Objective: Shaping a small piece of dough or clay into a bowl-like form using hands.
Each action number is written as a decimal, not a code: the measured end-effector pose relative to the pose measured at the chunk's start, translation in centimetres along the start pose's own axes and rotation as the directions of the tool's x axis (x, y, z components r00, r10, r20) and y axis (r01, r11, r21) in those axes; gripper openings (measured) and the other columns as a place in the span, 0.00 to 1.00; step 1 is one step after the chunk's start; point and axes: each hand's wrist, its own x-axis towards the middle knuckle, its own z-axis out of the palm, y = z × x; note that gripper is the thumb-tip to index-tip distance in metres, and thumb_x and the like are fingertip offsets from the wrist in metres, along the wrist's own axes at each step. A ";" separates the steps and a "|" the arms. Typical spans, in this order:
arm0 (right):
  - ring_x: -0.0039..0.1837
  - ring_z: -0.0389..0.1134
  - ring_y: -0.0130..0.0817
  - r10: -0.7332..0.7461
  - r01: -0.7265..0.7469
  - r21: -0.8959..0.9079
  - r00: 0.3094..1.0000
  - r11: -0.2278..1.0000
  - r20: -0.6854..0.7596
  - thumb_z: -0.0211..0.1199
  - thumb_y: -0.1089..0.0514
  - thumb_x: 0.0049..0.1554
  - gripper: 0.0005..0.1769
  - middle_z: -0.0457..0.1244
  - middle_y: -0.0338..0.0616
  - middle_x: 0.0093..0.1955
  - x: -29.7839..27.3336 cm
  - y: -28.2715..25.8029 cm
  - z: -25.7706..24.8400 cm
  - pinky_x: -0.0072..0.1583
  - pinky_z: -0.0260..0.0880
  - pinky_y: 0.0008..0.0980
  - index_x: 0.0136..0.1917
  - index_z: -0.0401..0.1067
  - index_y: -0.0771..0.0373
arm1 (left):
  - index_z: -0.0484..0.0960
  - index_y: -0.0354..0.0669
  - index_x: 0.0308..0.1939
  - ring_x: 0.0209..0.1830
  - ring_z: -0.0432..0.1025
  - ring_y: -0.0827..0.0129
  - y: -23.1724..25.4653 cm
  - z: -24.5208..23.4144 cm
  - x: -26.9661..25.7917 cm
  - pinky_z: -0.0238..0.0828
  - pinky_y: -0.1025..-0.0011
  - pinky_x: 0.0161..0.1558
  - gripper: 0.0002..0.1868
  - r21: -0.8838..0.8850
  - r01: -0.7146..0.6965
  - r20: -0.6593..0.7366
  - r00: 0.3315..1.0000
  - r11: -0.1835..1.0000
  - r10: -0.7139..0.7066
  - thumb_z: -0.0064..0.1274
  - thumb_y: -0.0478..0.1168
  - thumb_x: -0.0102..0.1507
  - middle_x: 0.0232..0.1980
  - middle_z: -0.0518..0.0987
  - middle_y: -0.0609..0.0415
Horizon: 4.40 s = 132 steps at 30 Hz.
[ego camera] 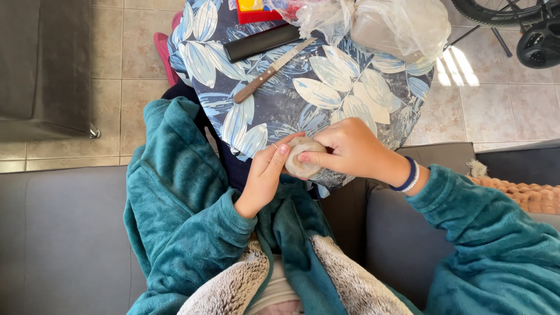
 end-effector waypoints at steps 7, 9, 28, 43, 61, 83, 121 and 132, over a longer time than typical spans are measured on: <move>0.31 0.67 0.44 0.015 -0.015 0.085 1.000 0.996 -0.002 0.69 0.42 0.54 0.19 0.64 0.48 0.28 0.2 0.4 0.0 0.35 0.62 0.38 0.38 0.79 0.60 | 0.68 0.26 0.70 0.50 0.80 0.64 -0.5 0.0 -0.1 0.81 0.70 0.50 0.28 0.003 -0.014 -0.020 1.000 1.000 0.014 0.35 0.47 0.76 0.58 0.80 0.44; 0.31 0.67 0.45 0.029 -0.028 0.019 1.000 0.999 -0.008 0.70 0.42 0.52 0.19 0.64 0.48 0.27 0.3 0.2 -0.5 0.35 0.63 0.39 0.36 0.78 0.60 | 0.68 0.27 0.71 0.53 0.78 0.65 -0.8 0.3 -0.3 0.79 0.69 0.52 0.27 0.028 -0.045 -0.049 0.998 0.999 0.047 0.37 0.46 0.75 0.59 0.80 0.44; 0.42 0.67 0.38 -0.626 0.520 -0.365 0.720 0.772 -0.299 0.75 0.70 0.48 0.21 0.67 0.44 0.48 -2.1 -4.7 -2.8 0.44 0.68 0.35 0.56 0.76 0.70 | 0.66 0.40 0.73 0.80 0.62 0.39 1.1 0.5 -3.3 0.60 0.49 0.78 0.25 0.377 -0.682 0.203 0.721 0.627 0.663 0.51 0.43 0.75 0.75 0.69 0.36; 0.62 0.71 0.41 -0.460 0.360 -0.317 0.818 0.878 -0.345 0.74 0.59 0.51 0.19 0.70 0.42 0.58 -0.6 -5.8 -3.2 0.58 0.69 0.38 0.56 0.78 0.65 | 0.62 0.30 0.76 0.77 0.66 0.55 0.2 2.7 -3.3 0.62 0.59 0.78 0.25 0.170 -0.476 -0.126 0.858 0.863 0.498 0.44 0.37 0.77 0.77 0.68 0.37; 0.56 0.74 0.44 -0.013 0.066 0.169 0.955 0.983 -0.297 0.72 0.54 0.55 0.20 0.71 0.49 0.55 0.2 -4.6 -0.9 0.56 0.73 0.36 0.60 0.77 0.62 | 0.54 0.44 0.77 0.79 0.59 0.53 -0.8 4.0 -2.2 0.61 0.52 0.74 0.26 -0.332 -0.399 -0.329 0.898 0.855 0.292 0.36 0.47 0.77 0.83 0.55 0.45; 0.55 0.72 0.44 -0.338 0.261 -0.248 0.871 0.933 -0.357 0.70 0.58 0.50 0.11 0.71 0.42 0.52 1.4 -6.2 -4.4 0.55 0.71 0.40 0.47 0.76 0.60 | 0.75 0.33 0.63 0.53 0.74 0.70 4.0 2.7 4.8 0.70 0.71 0.54 0.29 -0.165 -0.098 -0.102 0.991 0.981 0.082 0.41 0.56 0.73 0.55 0.80 0.50; 0.36 0.65 0.35 -0.471 0.256 -0.603 0.852 0.755 -0.228 0.72 0.48 0.47 0.15 0.59 0.37 0.33 1.6 -6.7 -2.2 0.39 0.62 0.36 0.37 0.70 0.56 | 0.81 0.30 0.58 0.44 0.78 0.65 7.1 2.8 -0.4 0.74 0.71 0.50 0.21 0.599 -0.455 -0.157 0.740 0.659 0.654 0.35 0.41 0.76 0.47 0.83 0.46; 0.35 0.62 0.33 -0.594 0.383 -0.692 0.800 0.612 -0.083 0.68 0.52 0.49 0.12 0.57 0.37 0.33 1.4 -5.9 -1.5 0.38 0.60 0.34 0.36 0.67 0.57 | 0.76 0.32 0.65 0.40 0.78 0.68 8.1 2.7 -0.8 0.75 0.73 0.48 0.20 0.618 -0.420 -0.090 0.802 0.665 0.590 0.37 0.37 0.74 0.44 0.84 0.48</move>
